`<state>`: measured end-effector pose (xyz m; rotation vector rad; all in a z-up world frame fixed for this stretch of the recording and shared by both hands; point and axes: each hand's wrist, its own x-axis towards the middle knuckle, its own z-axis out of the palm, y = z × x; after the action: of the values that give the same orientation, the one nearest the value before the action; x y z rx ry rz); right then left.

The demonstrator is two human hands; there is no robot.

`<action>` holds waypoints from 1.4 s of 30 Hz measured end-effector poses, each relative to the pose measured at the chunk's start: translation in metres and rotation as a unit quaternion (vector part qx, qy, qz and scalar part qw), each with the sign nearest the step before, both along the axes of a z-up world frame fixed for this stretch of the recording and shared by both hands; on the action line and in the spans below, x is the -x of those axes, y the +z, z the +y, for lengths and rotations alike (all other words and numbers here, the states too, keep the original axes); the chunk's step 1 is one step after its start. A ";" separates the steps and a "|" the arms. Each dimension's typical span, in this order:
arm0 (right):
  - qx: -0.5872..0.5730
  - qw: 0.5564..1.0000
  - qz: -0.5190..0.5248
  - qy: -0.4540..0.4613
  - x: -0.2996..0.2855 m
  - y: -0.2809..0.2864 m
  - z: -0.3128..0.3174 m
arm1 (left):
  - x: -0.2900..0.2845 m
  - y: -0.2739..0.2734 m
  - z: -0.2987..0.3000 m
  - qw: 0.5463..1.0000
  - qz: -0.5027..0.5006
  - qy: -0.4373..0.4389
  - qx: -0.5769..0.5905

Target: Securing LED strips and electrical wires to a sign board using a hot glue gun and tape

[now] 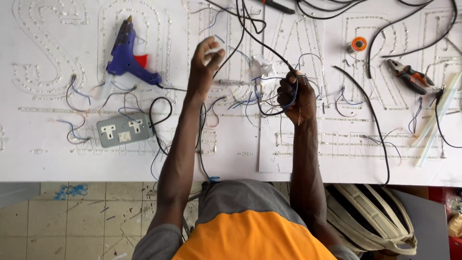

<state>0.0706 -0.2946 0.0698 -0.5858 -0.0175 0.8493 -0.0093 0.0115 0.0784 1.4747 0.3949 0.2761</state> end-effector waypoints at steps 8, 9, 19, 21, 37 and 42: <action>0.141 0.988 -0.049 -0.026 0.020 0.040 0.030 | -0.161 -0.088 0.043 0.860 -0.027 -0.062 -0.506; 0.141 0.988 -0.051 -0.026 0.022 0.039 0.034 | -0.175 -0.099 0.049 0.860 -0.029 -0.061 -0.506; 0.310 0.926 -0.197 0.084 0.041 0.033 0.068 | -0.178 -0.025 0.074 0.904 0.316 -0.222 -0.184; 0.309 0.915 -0.232 0.114 0.041 0.038 0.072 | -0.168 -0.015 0.079 0.906 0.317 -0.210 -0.184; 0.339 0.893 -0.250 -0.158 0.023 0.013 0.047 | -0.165 0.080 0.093 0.957 -0.050 0.017 -0.285; 0.342 0.892 -0.247 -0.162 0.032 0.003 0.039 | -0.148 0.066 0.071 0.958 -0.075 -0.066 -0.268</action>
<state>0.0389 -0.2558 0.0732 -1.4218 -0.0823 0.3397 0.1382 0.0821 0.1444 1.9867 0.0953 0.4072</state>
